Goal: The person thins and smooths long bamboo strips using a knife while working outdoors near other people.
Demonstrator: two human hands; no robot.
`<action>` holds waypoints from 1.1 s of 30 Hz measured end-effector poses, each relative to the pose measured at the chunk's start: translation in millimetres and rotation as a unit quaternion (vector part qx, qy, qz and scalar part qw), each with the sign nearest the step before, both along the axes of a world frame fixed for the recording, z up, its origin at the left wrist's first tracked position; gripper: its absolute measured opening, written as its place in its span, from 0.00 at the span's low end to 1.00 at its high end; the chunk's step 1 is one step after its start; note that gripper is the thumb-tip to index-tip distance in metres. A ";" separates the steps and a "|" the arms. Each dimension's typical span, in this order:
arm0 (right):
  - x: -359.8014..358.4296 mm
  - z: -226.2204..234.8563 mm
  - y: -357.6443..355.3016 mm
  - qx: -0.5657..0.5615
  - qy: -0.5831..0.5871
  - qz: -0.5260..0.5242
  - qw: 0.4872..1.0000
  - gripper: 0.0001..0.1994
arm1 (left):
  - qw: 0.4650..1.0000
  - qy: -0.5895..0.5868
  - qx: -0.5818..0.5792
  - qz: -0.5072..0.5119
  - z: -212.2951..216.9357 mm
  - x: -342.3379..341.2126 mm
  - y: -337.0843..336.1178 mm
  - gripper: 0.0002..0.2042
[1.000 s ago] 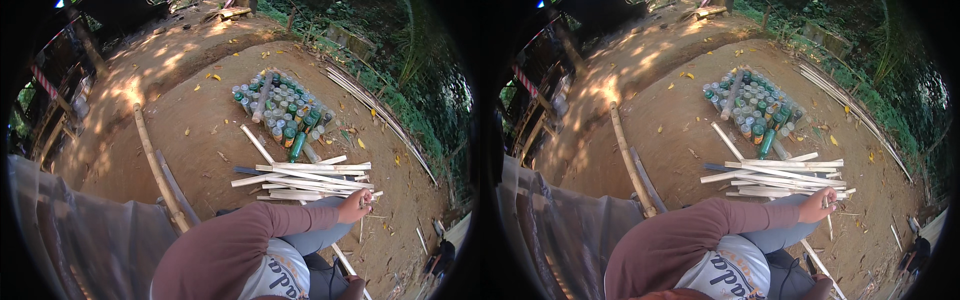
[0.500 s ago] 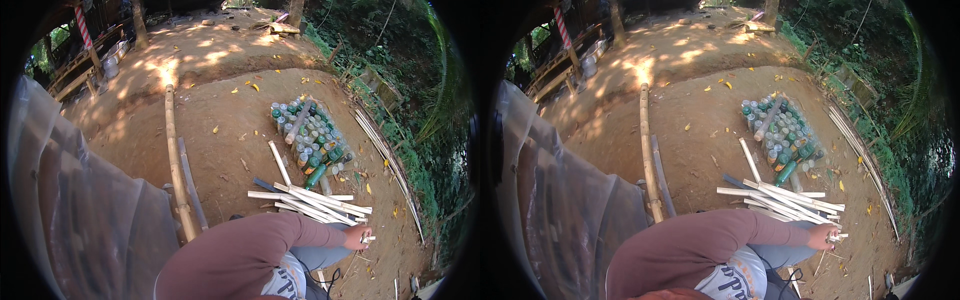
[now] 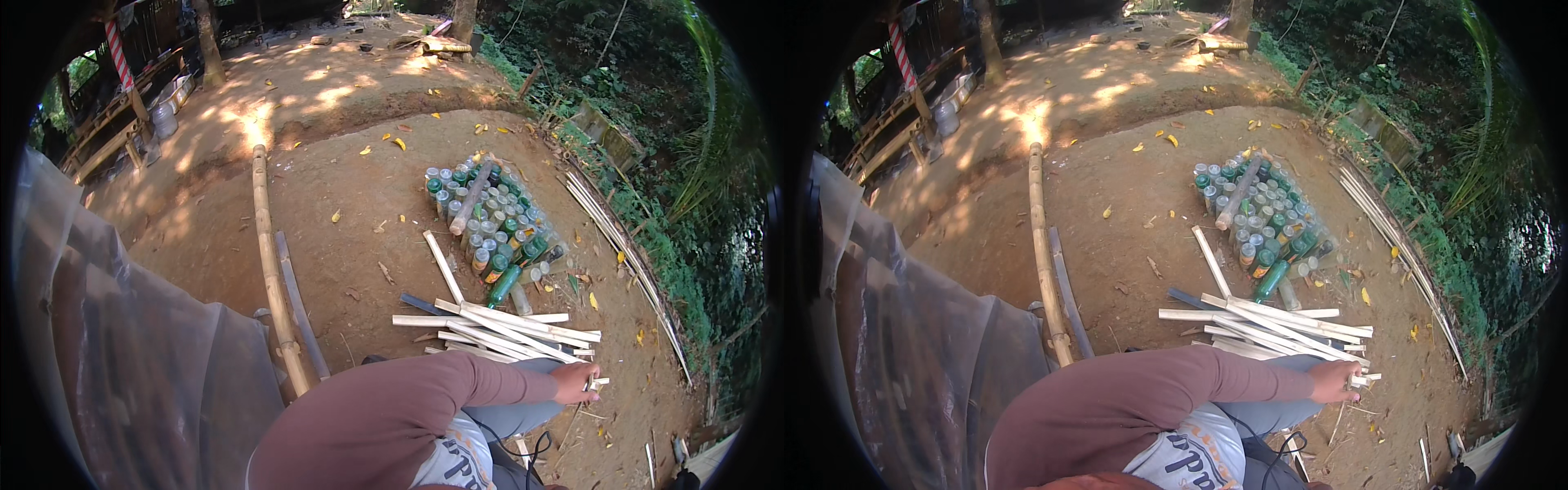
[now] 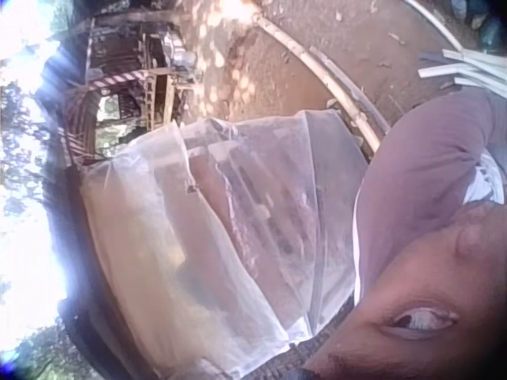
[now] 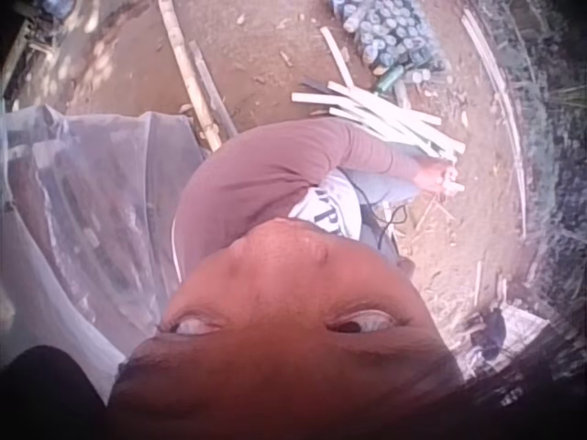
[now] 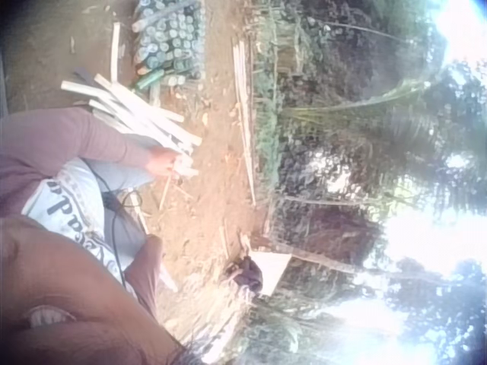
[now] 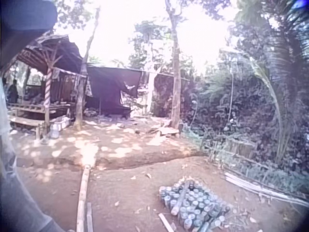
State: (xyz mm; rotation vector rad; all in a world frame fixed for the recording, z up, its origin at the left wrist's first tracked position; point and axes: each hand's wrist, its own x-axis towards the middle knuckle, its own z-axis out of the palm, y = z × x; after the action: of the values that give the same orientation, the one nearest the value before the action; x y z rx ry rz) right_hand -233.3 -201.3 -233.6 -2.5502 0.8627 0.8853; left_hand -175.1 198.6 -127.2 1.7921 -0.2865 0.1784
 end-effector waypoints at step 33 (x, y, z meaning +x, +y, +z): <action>-8.0 9.7 -82.9 0.322 -0.232 -0.359 0.845 0.13 | 0.992 -0.110 -0.018 -0.060 22.8 46.4 -107.6 0.16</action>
State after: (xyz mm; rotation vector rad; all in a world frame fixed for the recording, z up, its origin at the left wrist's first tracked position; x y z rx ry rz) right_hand -241.2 -284.2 -223.9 -1.5444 1.0171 0.2230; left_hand -128.6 91.0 -104.5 1.7152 -0.5441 0.2950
